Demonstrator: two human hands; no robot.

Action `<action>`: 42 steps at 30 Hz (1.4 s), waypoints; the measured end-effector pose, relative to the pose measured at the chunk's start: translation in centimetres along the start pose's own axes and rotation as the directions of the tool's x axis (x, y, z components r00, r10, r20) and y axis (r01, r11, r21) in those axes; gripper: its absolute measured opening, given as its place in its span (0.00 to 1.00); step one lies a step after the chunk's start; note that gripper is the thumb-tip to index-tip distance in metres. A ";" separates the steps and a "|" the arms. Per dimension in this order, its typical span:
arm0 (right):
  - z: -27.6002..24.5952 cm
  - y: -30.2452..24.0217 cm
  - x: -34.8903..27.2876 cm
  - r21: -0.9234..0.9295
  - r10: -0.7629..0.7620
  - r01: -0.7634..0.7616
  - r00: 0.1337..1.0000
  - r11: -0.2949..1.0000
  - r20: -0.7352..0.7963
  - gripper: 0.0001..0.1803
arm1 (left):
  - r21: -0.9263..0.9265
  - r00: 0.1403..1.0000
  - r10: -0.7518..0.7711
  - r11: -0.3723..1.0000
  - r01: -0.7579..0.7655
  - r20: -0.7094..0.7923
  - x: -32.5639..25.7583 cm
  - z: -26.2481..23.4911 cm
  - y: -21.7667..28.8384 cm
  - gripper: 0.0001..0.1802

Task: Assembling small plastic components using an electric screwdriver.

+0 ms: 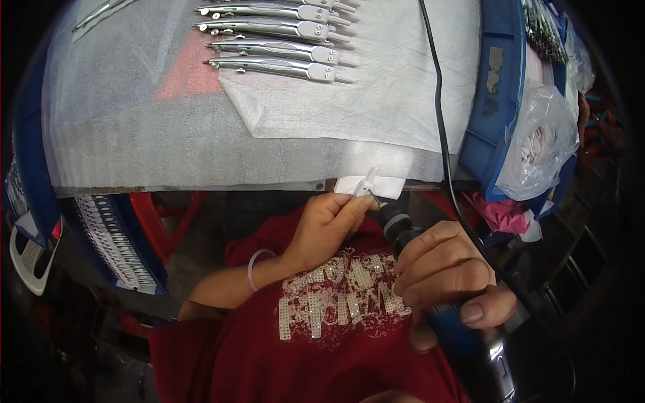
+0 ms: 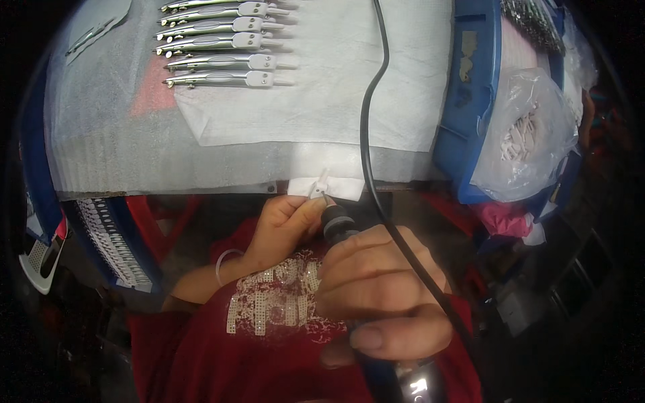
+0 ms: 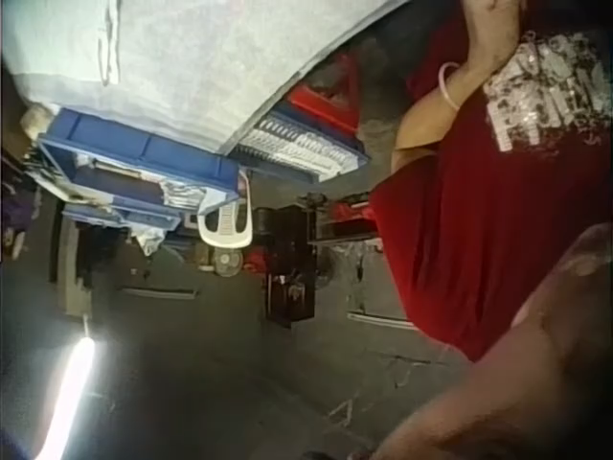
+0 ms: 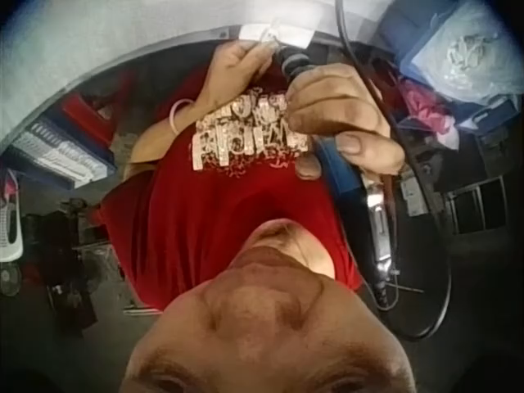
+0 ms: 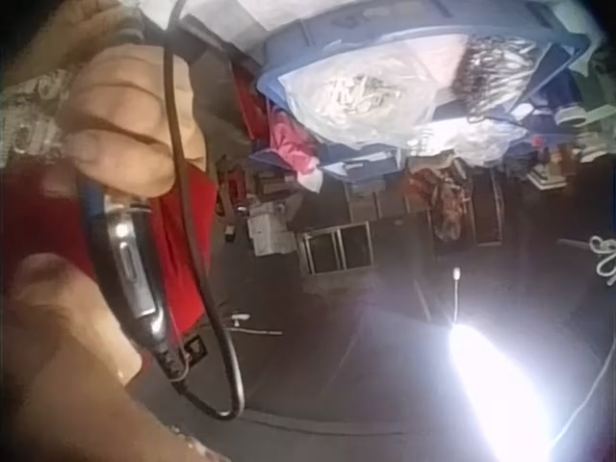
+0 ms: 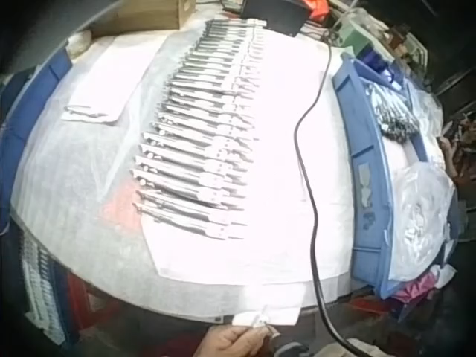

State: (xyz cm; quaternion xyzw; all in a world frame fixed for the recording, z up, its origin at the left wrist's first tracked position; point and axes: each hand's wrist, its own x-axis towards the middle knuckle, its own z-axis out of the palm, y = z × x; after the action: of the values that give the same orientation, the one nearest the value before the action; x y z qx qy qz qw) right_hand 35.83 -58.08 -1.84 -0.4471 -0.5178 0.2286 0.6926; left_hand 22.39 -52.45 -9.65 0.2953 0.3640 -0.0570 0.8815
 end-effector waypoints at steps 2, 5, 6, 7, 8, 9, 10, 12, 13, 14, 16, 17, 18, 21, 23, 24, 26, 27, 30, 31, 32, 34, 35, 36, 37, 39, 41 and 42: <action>0.0 0.0 -0.1 0.032 0.003 -0.001 0.999 1.000 -0.051 0.25 | -0.008 1.000 -0.011 1.000 0.011 -0.003 0.1 0.2 0.2 0.14; -0.2 -0.3 0.1 0.023 0.008 -0.008 1.000 1.000 -0.018 0.25 | 0.001 1.000 -0.012 1.000 0.012 -0.001 0.0 0.2 0.2 0.13; -0.7 -0.3 0.1 -0.026 0.018 -0.017 0.998 1.000 0.060 0.28 | -0.007 1.000 0.006 1.000 -0.006 0.003 0.1 0.1 -0.1 0.13; -0.9 -0.3 0.1 -0.078 0.033 -0.022 0.990 0.997 0.139 0.31 | -0.015 1.000 0.024 1.000 -0.024 0.009 0.3 0.1 -0.3 0.13; -1.0 -0.2 0.3 -0.081 0.035 -0.025 0.990 0.996 0.136 0.31 | -0.014 1.000 0.021 1.000 -0.020 0.012 0.4 0.0 -0.2 0.13; -1.1 0.0 0.4 -0.072 0.033 -0.022 0.987 0.997 0.155 0.30 | -0.014 1.000 0.001 1.000 -0.001 0.006 0.3 0.0 -0.1 0.13; -1.1 0.3 0.5 -0.065 0.030 -0.019 0.984 0.998 0.174 0.29 | -0.014 1.000 -0.020 1.000 0.020 0.002 0.2 -0.1 0.0 0.13; -0.9 0.5 0.4 -0.069 0.017 -0.006 0.988 0.998 0.150 0.28 | -0.019 1.000 -0.026 0.999 0.026 -0.004 0.1 -0.1 -0.1 0.13; -0.6 0.5 0.2 -0.082 0.001 0.010 0.992 0.997 0.128 0.27 | -0.022 1.000 -0.029 0.999 0.029 -0.001 0.0 -0.1 -0.2 0.13; 0.7 0.8 0.0 0.047 -0.060 0.064 0.994 0.997 -0.097 0.20 | -0.022 1.000 -0.024 0.999 0.024 0.008 0.0 -0.1 -0.3 0.13; 0.6 0.9 0.4 0.050 -0.069 0.074 0.993 0.996 -0.097 0.20 | -0.030 1.000 -0.020 0.999 0.020 0.006 0.1 0.1 -0.1 0.12; 0.4 0.9 0.3 0.057 -0.076 0.082 0.992 0.995 -0.098 0.20 | -0.026 1.000 -0.019 0.999 0.019 0.008 0.1 0.2 0.0 0.12; -0.5 0.5 0.7 -0.133 -0.013 0.030 0.992 0.991 0.127 0.27 | -0.048 1.000 -0.017 0.999 0.017 0.003 -0.1 0.1 0.1 0.12; -1.0 -0.1 0.0 -0.100 0.043 -0.027 0.986 0.995 0.163 0.31 | -0.045 1.000 -0.014 0.999 0.015 0.021 -0.2 -0.3 0.0 0.13; -2.0 -1.3 -0.3 -0.101 0.082 -0.073 0.992 0.992 0.095 0.30 | -0.011 0.998 -0.018 1.000 0.019 0.068 0.1 -0.2 0.3 0.14; -2.2 -2.0 -0.3 -0.085 0.118 -0.115 0.992 0.990 0.033 0.29 | -0.048 0.992 -0.047 0.997 0.053 0.113 0.1 -0.3 0.7 0.16; -3.2 -3.0 -0.8 0.024 0.225 -0.224 0.972 0.974 -0.059 0.22 | -0.118 0.976 -0.083 0.987 0.108 0.199 0.0 -0.4 1.3 0.22; -2.9 -2.7 -1.4 0.105 0.309 -0.293 0.928 0.950 -0.209 0.20 | -0.101 0.978 -0.076 0.990 0.098 0.196 0.1 -0.5 1.3 0.22; -4.4 -0.3 -2.2 0.263 0.539 -0.476 0.794 0.839 -0.282 0.29 | -0.339 0.905 -0.174 0.886 0.316 0.389 0.7 -1.0 1.3 0.27; -5.0 0.0 -2.3 0.289 0.681 -0.618 0.686 0.731 -0.257 0.26 | -0.326 0.908 -0.172 0.894 0.307 0.383 0.6 -1.0 1.4 0.27; -5.4 0.9 -2.5 0.320 0.719 -0.648 0.660 0.691 -0.217 0.26 | -0.354 0.873 -0.167 0.867 0.352 0.458 0.6 -1.0 1.5 0.26; -5.5 2.4 -3.1 0.437 0.758 -0.651 0.641 0.621 -0.122 0.25 | -0.372 0.840 -0.155 0.844 0.386 0.520 0.4 -0.7 1.9 0.26; -5.4 2.8 -3.3 0.503 0.770 -0.641 0.633 0.580 -0.081 0.25 | -0.353 0.839 -0.174 0.849 0.393 0.515 0.3 -0.4 2.3 0.25; -5.0 3.1 -3.3 0.530 0.762 -0.627 0.645 0.571 -0.058 0.25 | -0.335 0.840 -0.192 0.854 0.398 0.507 0.1 0.0 2.7 0.25; -4.6 3.2 -3.2 0.537 0.754 -0.617 0.655 0.575 -0.055 0.25 | -0.350 0.845 -0.181 0.851 0.391 0.503 -0.1 0.4 2.9 0.23; -3.9 3.3 -2.7 0.612 0.762 -0.567 0.641 0.551 -0.091 0.25 | -0.335 0.859 -0.172 0.870 0.363 0.482 -0.2 0.3 3.6 0.23; -3.7 3.3 -2.2 0.623 0.740 -0.533 0.662 0.573 -0.115 0.25 | -0.309 0.878 -0.157 0.896 0.320 0.452 -0.4 0.4 4.5 0.22; -3.6 3.2 -2.0 0.627 0.725 -0.512 0.677 0.587 -0.126 0.25 | -0.292 0.890 -0.144 0.911 0.290 0.432 -0.7 0.5 4.9 0.22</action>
State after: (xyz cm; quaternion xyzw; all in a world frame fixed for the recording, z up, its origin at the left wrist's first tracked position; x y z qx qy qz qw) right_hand 38.88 -59.37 -5.86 -0.4200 -0.0970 0.5079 0.7458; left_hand 23.76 -48.76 -6.55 0.0732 0.2111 -0.1505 0.9630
